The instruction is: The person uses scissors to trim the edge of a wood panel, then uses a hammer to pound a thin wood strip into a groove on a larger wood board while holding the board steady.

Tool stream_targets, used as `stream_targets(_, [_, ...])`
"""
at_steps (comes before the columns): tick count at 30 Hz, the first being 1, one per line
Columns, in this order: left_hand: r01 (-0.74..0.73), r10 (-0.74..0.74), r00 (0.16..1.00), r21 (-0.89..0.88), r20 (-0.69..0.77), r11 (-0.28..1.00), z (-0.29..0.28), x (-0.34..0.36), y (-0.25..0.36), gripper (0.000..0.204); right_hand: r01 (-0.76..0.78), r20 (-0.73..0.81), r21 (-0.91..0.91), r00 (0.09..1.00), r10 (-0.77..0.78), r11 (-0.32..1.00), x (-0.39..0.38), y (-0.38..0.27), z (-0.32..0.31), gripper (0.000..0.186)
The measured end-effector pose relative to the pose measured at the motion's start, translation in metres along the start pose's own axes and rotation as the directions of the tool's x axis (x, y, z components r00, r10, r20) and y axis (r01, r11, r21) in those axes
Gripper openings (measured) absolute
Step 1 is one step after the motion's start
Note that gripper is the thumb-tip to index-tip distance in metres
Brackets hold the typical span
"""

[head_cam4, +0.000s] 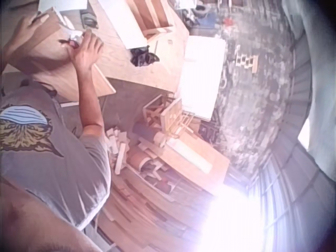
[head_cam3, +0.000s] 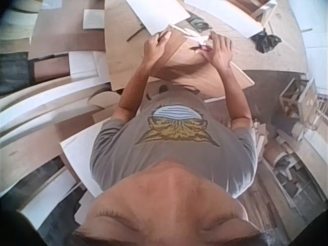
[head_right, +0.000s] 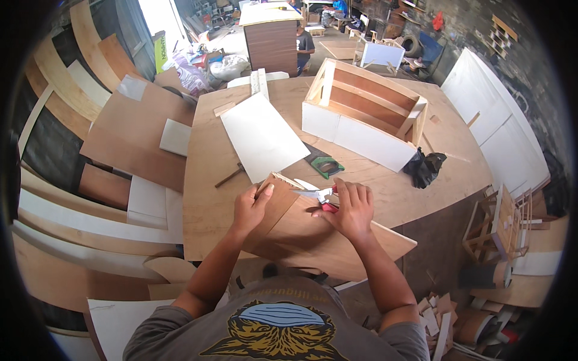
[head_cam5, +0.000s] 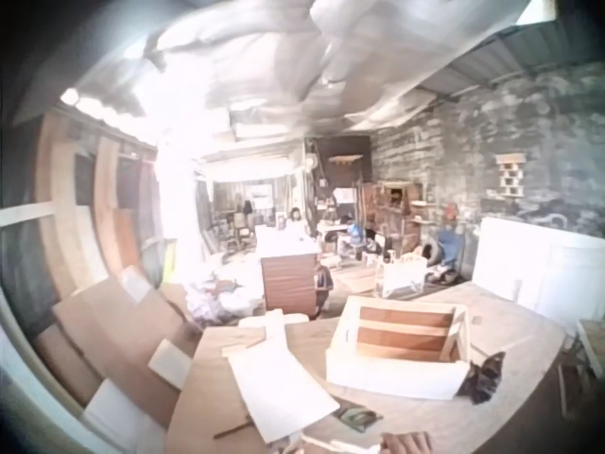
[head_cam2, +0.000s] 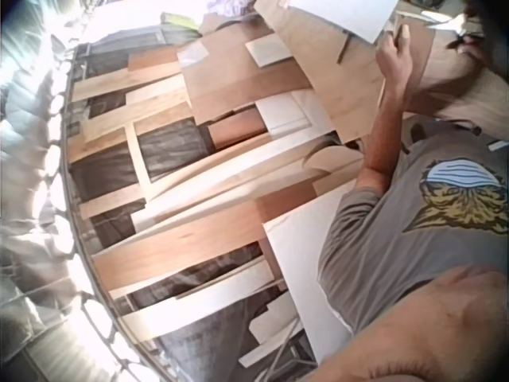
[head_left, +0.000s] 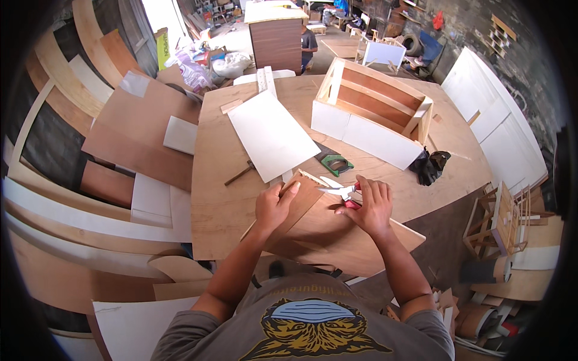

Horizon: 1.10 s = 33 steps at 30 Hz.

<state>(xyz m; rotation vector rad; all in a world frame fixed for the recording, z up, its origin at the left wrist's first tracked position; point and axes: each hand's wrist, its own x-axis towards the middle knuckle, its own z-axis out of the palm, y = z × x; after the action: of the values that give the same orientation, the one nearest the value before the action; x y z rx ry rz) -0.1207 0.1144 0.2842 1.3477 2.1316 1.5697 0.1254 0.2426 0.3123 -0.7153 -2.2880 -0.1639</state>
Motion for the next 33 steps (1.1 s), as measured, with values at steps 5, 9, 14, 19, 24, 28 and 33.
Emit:
stream_targets(5, [0.037,-0.035,0.999,0.093,-0.024,0.995,-0.025,-0.012,-0.014,0.058,0.096,0.010,0.017,0.995,-0.096,0.995,0.014,-0.018,0.013,0.094])
stream_targets(9, [0.067,-0.062,0.995,0.060,-0.079,0.996,-0.050,-0.025,-0.033,0.056,0.204,0.009,0.010,0.979,-0.204,0.979,0.029,-0.038,0.029,0.091])
stream_targets(14, [0.235,-0.238,0.965,-0.039,-0.111,0.971,-0.085,-0.042,-0.055,0.052,0.311,0.041,0.072,0.949,-0.314,0.948,0.050,-0.073,0.051,0.087])
stream_targets(19, [0.325,-0.335,0.927,-0.083,-0.169,0.942,-0.117,-0.063,-0.093,0.051,0.422,0.040,0.172,0.900,-0.434,0.890,0.065,-0.110,0.084,0.084])
stream_targets(24, [0.389,-0.420,0.875,-0.165,-0.242,0.906,-0.150,-0.080,-0.116,0.051,0.435,0.096,0.275,0.875,-0.475,0.857,0.071,-0.153,0.117,0.082])
stream_targets(28, [0.437,-0.465,0.841,-0.159,-0.275,0.885,-0.183,-0.091,-0.128,0.053,0.490,0.048,0.304,0.849,-0.527,0.817,0.091,-0.204,0.128,0.083])
stream_targets(33, [0.454,-0.461,0.820,-0.105,-0.338,0.885,-0.222,-0.108,-0.143,0.055,0.528,0.088,0.316,0.811,-0.578,0.788,0.102,-0.259,0.149,0.091])
